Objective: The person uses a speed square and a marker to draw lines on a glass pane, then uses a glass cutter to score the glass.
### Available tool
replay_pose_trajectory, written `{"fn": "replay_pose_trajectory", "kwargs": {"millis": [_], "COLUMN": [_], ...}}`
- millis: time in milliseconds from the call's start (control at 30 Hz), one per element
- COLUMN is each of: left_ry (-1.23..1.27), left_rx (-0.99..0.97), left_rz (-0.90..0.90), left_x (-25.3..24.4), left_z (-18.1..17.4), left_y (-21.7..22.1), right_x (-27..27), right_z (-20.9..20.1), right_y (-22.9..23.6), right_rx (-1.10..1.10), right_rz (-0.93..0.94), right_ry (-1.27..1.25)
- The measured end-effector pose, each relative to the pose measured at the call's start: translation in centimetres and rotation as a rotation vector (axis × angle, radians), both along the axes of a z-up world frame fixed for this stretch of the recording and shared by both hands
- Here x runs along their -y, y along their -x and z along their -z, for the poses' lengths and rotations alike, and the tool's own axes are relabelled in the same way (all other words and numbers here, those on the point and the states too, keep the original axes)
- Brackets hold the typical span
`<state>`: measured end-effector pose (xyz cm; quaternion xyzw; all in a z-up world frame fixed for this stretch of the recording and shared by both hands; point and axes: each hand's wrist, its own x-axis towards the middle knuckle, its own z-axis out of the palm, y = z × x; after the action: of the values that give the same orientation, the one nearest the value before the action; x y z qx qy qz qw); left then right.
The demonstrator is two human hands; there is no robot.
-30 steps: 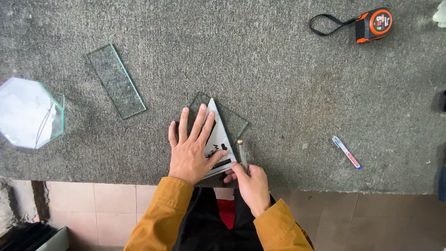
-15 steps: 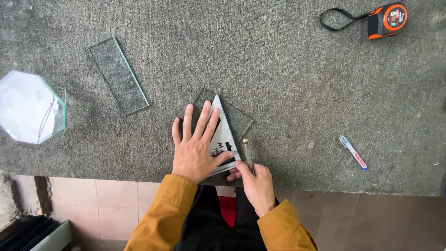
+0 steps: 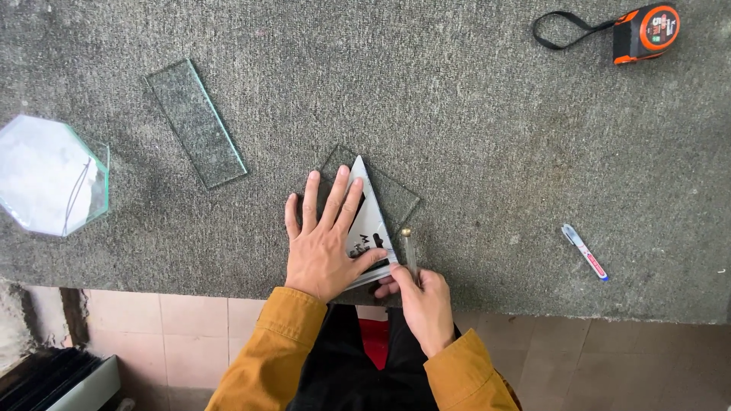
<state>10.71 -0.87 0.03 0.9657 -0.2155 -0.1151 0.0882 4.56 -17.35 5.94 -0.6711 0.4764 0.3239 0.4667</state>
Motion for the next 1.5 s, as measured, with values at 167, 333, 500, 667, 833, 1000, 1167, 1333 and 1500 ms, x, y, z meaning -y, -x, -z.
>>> {"fn": "replay_pose_trajectory", "kwargs": {"millis": [167,333,500,667,833,1000,1167,1333,1500], "left_ry": [-0.008,-0.003,-0.008,-0.012,-0.035,-0.005,-0.008,0.098,0.057], "left_rx": [-0.001,-0.006,-0.006,0.003,0.011,-0.028,-0.023,-0.369,-0.382], "left_rz": [-0.001,-0.004,0.0,0.003,0.005,-0.02,-0.012,-0.089,-0.064], "left_x": [0.0,0.0,0.0,0.0,0.1,0.3,0.5,1.1,1.0], "left_z": [0.1,0.1,0.1,0.1,0.3,0.0,0.4,-1.9,-2.0], "left_y": [0.0,0.0,0.0,0.1,0.1,0.2,0.4,-0.8,-1.0], "right_x": [0.0,0.0,0.1,0.2,1.4,5.8,9.6,9.2,6.5], "right_z": [0.3,0.3,0.4,0.5,0.3,0.6,0.3,-0.6,-0.9], "right_y": [0.2,0.2,0.3,0.4,0.8,2.9,0.8,-2.3,-5.8], "right_rx": [0.005,0.001,0.021,0.019,-0.012,0.343,0.772,0.83,0.86], "right_rz": [-0.01,0.004,-0.019,-0.029,-0.121,0.084,0.326,0.383,0.162], "right_ry": [0.006,-0.002,0.006,0.004,0.002,0.019,-0.124,-0.238,-0.177]}}
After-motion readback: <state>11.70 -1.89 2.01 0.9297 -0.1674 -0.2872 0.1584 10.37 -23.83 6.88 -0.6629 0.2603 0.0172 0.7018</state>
